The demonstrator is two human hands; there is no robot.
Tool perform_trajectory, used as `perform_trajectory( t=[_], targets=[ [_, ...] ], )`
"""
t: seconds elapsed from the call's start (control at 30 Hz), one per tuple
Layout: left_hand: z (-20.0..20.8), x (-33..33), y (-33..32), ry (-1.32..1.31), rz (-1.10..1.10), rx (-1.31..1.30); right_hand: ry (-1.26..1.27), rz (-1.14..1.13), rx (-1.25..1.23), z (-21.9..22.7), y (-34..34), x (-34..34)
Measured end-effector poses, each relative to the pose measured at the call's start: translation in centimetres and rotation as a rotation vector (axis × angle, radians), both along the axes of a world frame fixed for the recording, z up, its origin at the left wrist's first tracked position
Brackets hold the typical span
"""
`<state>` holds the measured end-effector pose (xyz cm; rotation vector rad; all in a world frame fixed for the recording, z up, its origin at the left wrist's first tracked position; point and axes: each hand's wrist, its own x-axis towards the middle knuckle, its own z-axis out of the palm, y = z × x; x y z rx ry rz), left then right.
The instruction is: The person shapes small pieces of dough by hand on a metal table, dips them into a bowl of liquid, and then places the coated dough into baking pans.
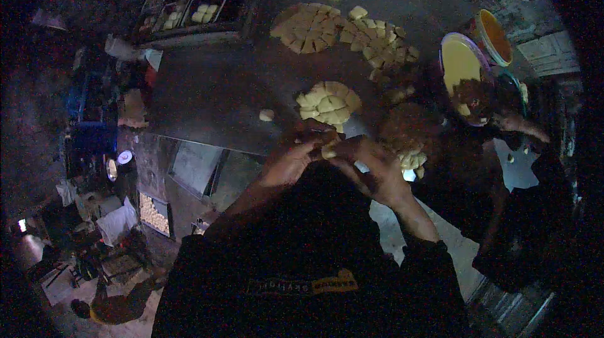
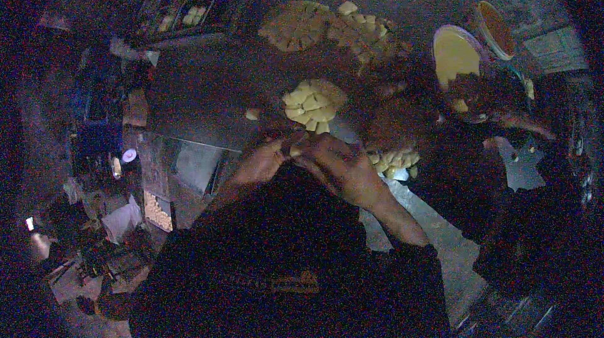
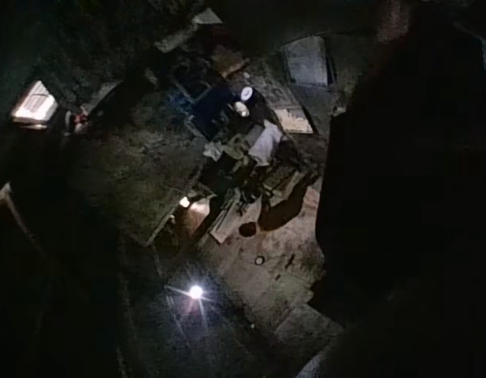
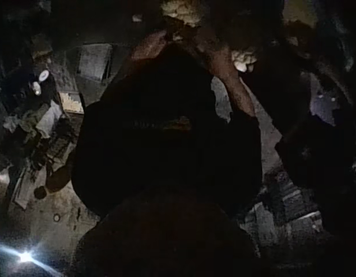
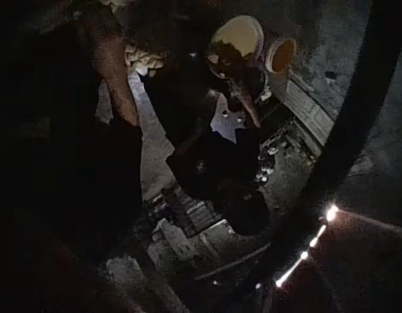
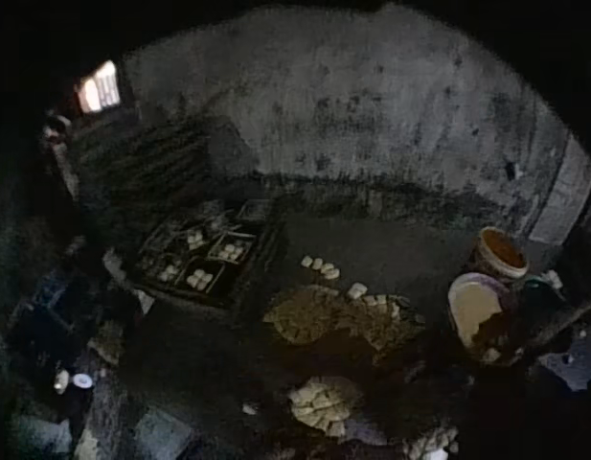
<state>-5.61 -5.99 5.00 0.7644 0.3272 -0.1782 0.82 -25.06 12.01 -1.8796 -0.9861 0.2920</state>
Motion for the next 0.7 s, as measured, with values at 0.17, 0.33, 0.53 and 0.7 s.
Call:
perform_trajectory(
  t=[0.17, 0.33, 0.53, 0.7],
  targets=[
    [3.2, -0.6, 4.8, -0.497, -0.056, 0.9, 0.343, -0.162, -0.085, -1.1, 3.7, -0.2],
    [1.4, -1.4, 9.5, -0.233, -0.064, 0.871, -0.08, -0.21, -0.159, -1.4, 8.9, -0.7],
    [0.8, -3.2, 11.5, -0.026, -0.053, 0.266, -0.033, -0.158, -0.203, -3.2, 11.4, -3.0],
    [-0.5, -4.4, 14.4, 0.026, -0.25, 0.143, 0.029, -0.1, -0.098, -3.6, 12.8, -3.9]
  ],
)
